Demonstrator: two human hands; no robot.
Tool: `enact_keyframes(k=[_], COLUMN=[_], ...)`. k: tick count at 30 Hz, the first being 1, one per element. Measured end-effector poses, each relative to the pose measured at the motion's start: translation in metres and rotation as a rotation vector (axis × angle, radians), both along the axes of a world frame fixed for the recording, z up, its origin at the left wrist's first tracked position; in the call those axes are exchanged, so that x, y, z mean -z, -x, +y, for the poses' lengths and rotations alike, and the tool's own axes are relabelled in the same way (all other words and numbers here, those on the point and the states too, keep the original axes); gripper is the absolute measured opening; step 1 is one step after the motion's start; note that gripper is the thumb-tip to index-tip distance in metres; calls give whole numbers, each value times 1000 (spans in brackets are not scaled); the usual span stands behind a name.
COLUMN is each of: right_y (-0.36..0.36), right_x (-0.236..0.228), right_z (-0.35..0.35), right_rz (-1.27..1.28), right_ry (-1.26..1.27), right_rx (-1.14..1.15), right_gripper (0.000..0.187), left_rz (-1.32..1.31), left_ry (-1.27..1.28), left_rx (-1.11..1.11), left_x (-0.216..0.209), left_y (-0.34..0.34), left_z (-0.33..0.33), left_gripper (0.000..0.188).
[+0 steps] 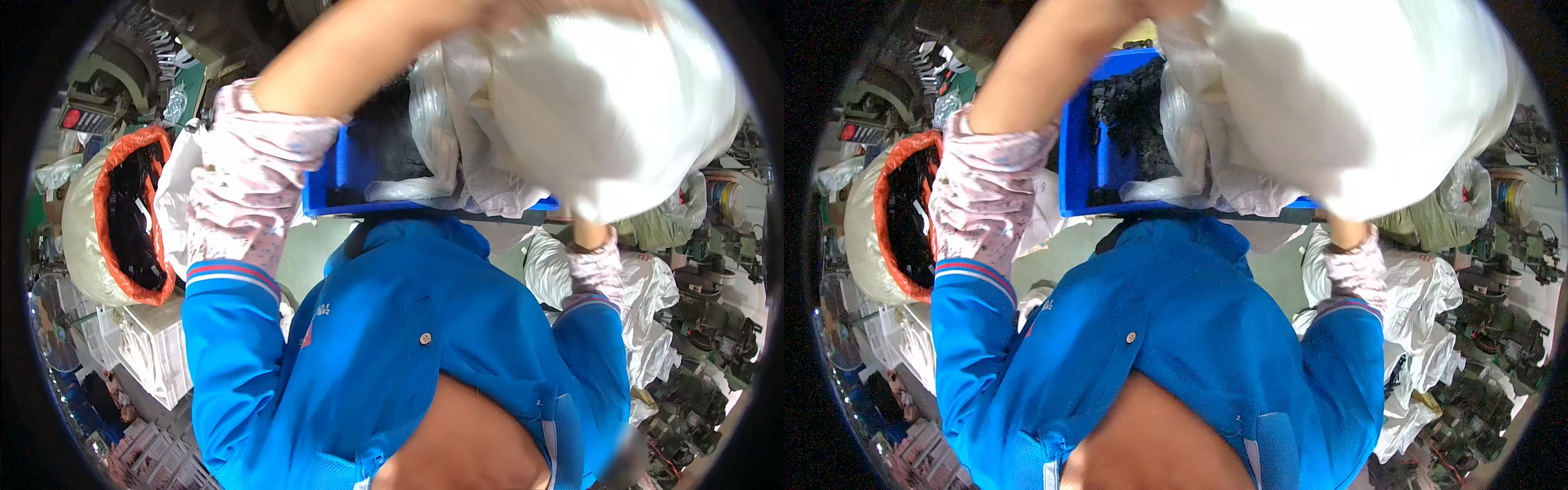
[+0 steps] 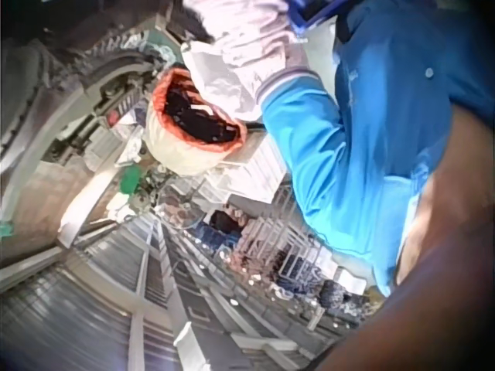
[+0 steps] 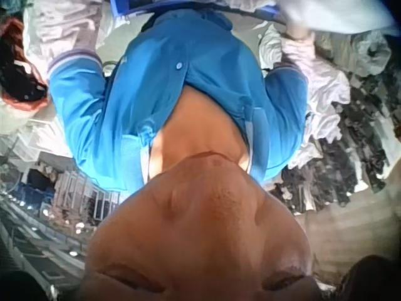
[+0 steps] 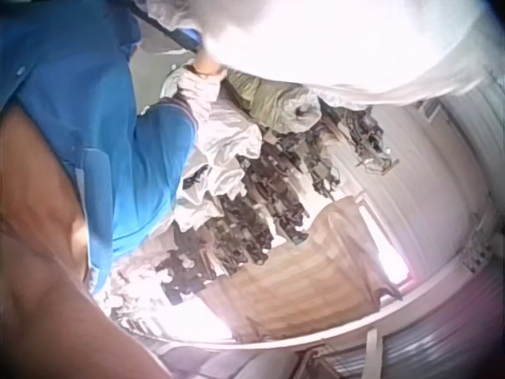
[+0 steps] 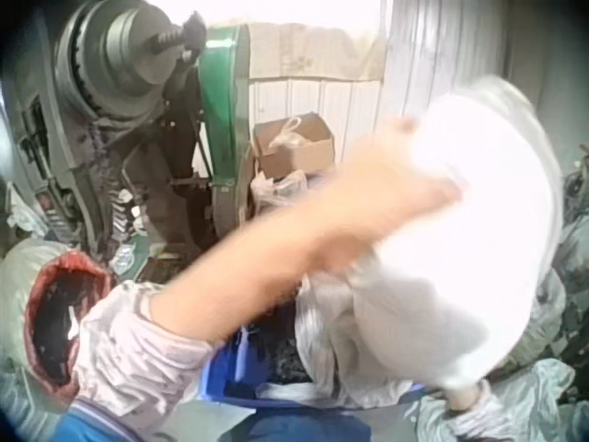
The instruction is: The person repeatedly picks small black plastic components from a blue bin, snaps them together by hand, and places the assembled pieces into a white sack. The person also handles a large white sack and a plastic bag, moving them aside to access the bin.
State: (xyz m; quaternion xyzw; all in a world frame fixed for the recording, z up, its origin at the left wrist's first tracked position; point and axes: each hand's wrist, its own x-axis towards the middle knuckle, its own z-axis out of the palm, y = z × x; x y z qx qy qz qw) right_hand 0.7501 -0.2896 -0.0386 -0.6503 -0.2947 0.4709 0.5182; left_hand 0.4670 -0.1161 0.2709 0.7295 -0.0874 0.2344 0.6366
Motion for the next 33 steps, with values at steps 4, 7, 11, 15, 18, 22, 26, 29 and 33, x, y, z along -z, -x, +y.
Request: enact_keyframes(k=[4, 7, 11, 15, 18, 22, 26, 29, 33], right_y=[62, 68, 86, 101, 146, 154, 148, 147, 221], right_x=[-23, -60, -93, -105, -145, -160, -181, -173, -161], right_z=[34, 79, 81, 91, 91, 103, 116, 135, 162], right_rz=[292, 310, 305, 247, 259, 365, 728, 628, 387], right_ry=[19, -14, -12, -78, -113, -292, -443, -451, -419], right_rx=[56, 31, 89, 114, 174, 153, -73, -10, -37], right_gripper=[62, 58, 53, 51, 46, 37, 26, 37, 43], left_rz=[34, -60, -178, 157, 401, 314, 181, 91, -10], left_ry=[-262, -126, 368, 214, 292, 390, 676, 771, 854], left_rx=[-70, -153, -592, -876, -818, -806, -992, -1010, -1030], left_x=[23, 58, 130, 290, 322, 340, 350, 342, 339], left_y=[12, 18, 68, 85, 69, 41, 60, 90, 118], left_z=[-16, 45, 98, 92, 67, 42, 62, 75, 94], left_gripper=[79, 79, 71, 84, 81, 59, 27, 18, 17])
